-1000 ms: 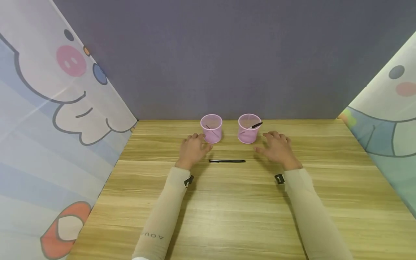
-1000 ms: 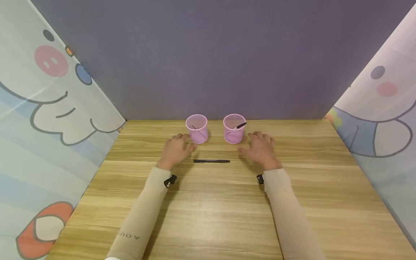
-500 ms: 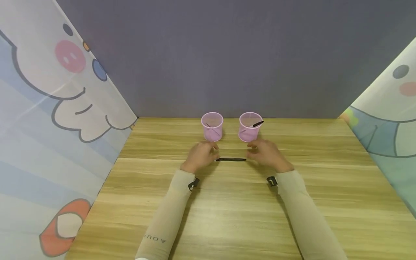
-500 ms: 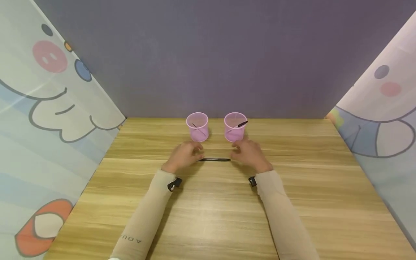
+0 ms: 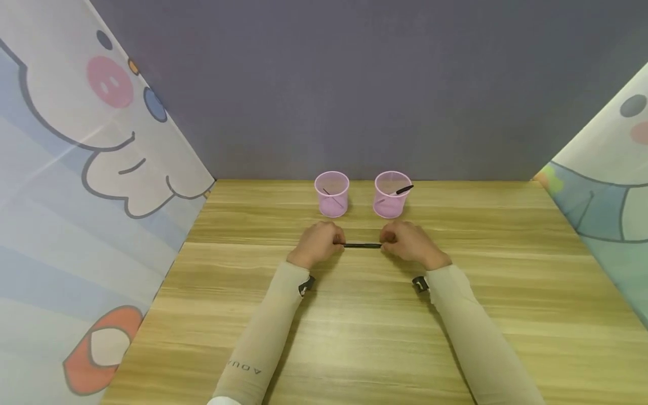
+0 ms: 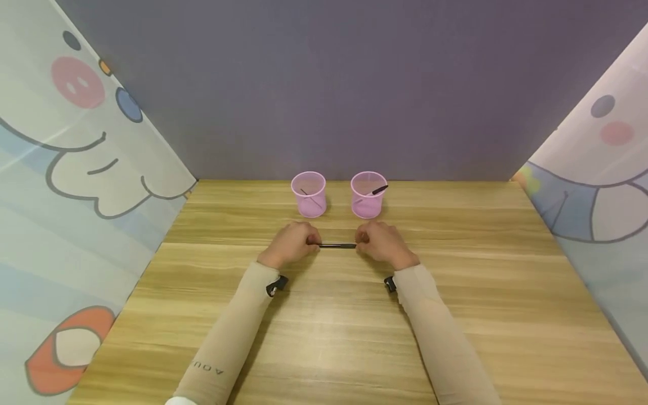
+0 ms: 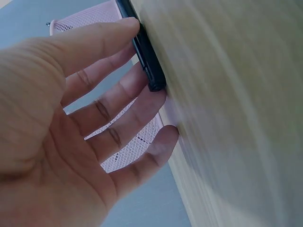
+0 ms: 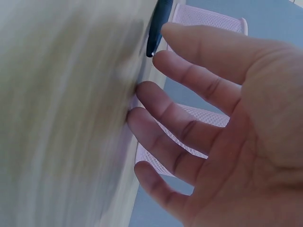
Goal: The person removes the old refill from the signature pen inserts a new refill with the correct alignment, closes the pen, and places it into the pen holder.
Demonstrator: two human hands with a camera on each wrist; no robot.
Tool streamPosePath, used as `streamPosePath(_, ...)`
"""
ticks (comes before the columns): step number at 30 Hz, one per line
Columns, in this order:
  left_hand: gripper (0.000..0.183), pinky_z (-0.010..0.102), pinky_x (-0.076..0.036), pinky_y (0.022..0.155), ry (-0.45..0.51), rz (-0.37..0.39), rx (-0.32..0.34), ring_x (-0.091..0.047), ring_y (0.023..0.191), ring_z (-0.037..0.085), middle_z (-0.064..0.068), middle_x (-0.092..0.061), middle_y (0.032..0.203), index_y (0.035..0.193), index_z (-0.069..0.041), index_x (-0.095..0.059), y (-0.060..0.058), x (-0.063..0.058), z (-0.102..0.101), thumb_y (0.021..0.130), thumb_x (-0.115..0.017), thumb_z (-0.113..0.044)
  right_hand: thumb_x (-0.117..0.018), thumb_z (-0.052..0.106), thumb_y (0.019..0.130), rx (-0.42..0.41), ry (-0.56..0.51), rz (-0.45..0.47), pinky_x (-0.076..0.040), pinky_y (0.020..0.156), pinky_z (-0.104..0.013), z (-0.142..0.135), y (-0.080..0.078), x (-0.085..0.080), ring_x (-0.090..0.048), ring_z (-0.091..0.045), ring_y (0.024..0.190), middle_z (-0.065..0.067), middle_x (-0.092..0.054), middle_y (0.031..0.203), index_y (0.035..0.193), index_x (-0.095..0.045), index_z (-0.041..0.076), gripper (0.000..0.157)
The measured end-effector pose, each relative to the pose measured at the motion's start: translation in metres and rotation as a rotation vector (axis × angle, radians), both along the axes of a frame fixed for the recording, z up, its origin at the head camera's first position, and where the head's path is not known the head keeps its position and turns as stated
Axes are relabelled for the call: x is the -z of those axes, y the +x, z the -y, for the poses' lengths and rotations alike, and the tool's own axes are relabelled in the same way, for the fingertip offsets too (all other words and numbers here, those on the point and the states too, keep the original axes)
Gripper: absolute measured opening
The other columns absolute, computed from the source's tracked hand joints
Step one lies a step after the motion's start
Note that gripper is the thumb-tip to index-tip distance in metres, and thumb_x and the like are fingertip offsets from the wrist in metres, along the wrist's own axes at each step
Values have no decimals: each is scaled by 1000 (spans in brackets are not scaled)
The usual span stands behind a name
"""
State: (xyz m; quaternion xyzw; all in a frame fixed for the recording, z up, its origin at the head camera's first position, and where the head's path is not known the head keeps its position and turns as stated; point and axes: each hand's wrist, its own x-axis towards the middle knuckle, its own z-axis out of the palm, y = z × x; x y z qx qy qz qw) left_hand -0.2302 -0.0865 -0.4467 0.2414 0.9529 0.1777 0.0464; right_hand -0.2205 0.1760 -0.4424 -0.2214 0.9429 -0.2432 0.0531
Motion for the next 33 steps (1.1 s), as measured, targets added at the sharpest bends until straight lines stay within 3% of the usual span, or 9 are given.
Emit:
streamPosePath(5, 8, 36, -56, 88, -24, 0, -2, -69, 98, 16, -2, -76, 99, 98, -18, -79, 1, 0, -1, 89, -80, -19, -79, 15, 85, -14, 25, -21, -50, 87, -52, 3, 1, 3, -65, -29, 98, -3, -74, 96, 98, -75, 13, 14)
streamPosePath(11, 8, 36, -57, 90, -33, 0, 2, -70, 98, 16, -2, -77, 100, 97, -17, -79, 1, -1, -2, 89, -80, -17, -79, 17, 87, 18, 38, 30, -45, 85, -50, 5, 6, 2, -55, -29, 100, -6, -63, 99, 98, -72, 15, 13)
streamPosePath(22, 9, 36, -56, 91, -32, -20, 14, -70, 98, 17, -2, -76, 100, 96, -15, -77, -1, 2, -5, 88, -80, -15, -79, 19, 86, 28, 49, 2, -42, 82, -48, 4, 5, 7, -53, -29, 97, -3, -58, 92, 89, -68, 18, 11)
streamPosePath(27, 7, 36, -56, 88, 21, -29, 23, -69, 94, 16, -3, -75, 94, 95, -16, -75, -3, 4, -3, 89, -79, -18, -79, 20, 86, 21, 49, -1, -42, 80, -45, 4, 4, 7, -54, -28, 95, -2, -59, 92, 89, -68, 18, 12)
streamPosePath(33, 9, 36, -56, 83, 129, -17, 9, -69, 88, 16, -2, -75, 89, 93, -14, -74, -3, 2, 1, 88, -80, -18, -77, 21, 89, -2, 10, -21, -45, 73, -40, 1, 1, 2, -57, -19, 80, 2, -64, 80, 89, -70, 17, 9)
